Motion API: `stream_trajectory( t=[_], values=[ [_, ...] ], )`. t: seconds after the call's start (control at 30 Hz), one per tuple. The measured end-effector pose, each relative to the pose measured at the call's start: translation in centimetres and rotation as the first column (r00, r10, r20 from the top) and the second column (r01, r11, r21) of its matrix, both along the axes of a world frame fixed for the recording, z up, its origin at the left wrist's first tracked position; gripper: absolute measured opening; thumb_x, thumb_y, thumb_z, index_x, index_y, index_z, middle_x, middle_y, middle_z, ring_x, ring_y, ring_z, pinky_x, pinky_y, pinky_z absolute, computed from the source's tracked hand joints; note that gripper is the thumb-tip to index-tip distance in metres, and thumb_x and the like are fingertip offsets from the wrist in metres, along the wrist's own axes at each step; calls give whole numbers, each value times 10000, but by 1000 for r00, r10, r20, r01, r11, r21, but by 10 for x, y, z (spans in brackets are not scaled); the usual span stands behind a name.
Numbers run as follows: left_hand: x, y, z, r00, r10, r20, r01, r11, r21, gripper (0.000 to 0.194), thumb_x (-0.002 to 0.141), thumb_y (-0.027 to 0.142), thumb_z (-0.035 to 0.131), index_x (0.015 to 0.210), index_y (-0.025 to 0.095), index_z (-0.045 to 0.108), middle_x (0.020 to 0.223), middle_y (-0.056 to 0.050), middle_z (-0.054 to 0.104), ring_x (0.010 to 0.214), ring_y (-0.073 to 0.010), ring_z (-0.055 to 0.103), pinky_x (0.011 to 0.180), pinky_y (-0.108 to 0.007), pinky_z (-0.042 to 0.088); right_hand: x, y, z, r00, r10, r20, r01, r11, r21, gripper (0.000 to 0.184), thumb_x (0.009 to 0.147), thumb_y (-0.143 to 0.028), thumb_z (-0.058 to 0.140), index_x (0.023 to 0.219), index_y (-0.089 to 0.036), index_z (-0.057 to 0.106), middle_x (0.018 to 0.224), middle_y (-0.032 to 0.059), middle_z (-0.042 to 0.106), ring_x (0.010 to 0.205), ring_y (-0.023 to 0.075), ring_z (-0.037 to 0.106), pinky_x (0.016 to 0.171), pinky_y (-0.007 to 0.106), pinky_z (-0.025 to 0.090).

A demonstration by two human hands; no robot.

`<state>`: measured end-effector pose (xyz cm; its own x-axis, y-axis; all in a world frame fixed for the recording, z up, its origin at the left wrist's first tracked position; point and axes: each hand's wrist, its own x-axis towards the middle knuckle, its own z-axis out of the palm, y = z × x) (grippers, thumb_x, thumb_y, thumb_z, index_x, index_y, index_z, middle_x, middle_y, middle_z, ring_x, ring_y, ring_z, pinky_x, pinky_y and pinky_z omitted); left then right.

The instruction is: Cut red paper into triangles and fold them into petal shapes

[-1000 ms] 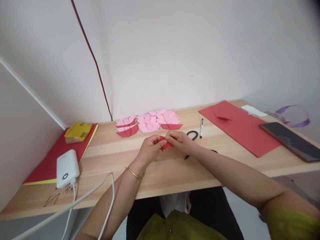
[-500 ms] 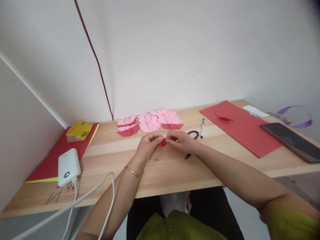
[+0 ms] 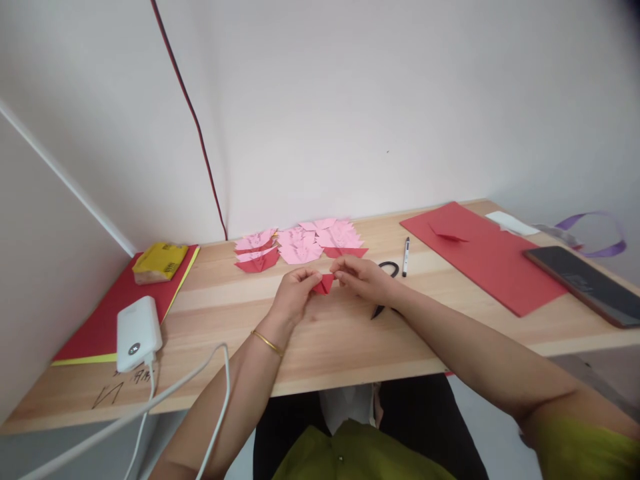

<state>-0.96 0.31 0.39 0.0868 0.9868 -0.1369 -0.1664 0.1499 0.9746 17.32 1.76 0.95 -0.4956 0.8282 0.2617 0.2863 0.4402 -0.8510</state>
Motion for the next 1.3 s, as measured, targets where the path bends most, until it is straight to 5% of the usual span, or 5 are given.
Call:
stream_trajectory(
  t=[0.27, 0.57, 0.87, 1.1, 1.3],
  values=[
    [2, -1, 1, 991, 50, 122, -40, 995, -87, 177, 555, 241, 732, 594, 120, 608, 565, -6, 607, 543, -106, 547, 570, -238, 425, -2, -1, -3, 990, 125, -60, -124, 992, 18, 144, 780, -169, 538, 924, -179, 548, 840, 24, 572, 717, 118, 530, 673, 269, 449],
    [1, -3, -1, 996, 1, 92, 3, 999, -41, 141, 594, 230, 719, 614, 123, 629, 589, -16, 635, 559, -110, 564, 587, -239, 433, -6, -1, -9, 968, 99, -230, -144, 972, -187, 160, 795, -302, 585, 873, -172, 535, 798, 17, 600, 698, 117, 568, 635, 253, 457],
    [1, -2, -2, 994, -77, 72, 79, 997, -19, 87, 610, 194, 679, 657, 129, 646, 589, -21, 652, 558, -127, 590, 600, -252, 448, -4, -1, -8, 994, 38, -103, -41, 999, -31, 146, 819, -316, 570, 829, -170, 564, 732, 16, 600, 650, 119, 550, 592, 246, 434],
    [0, -2, -2, 995, -103, -10, 103, 994, -27, 82, 625, 202, 645, 667, 131, 648, 625, -29, 662, 605, -140, 604, 635, -264, 446, 0, -1, -2, 995, 84, -52, -81, 995, 60, 100, 826, -269, 546, 826, -173, 574, 752, 20, 604, 673, 122, 539, 640, 257, 436],
    [2, -3, -3, 978, -38, -203, 70, 986, 153, 48, 638, 174, 594, 639, 144, 632, 664, -12, 631, 627, -121, 561, 621, -244, 431, -3, -1, -6, 996, 49, -77, -51, 999, -19, 88, 823, -258, 540, 840, -172, 549, 725, 3, 569, 627, 111, 497, 589, 238, 398]
  ],
)
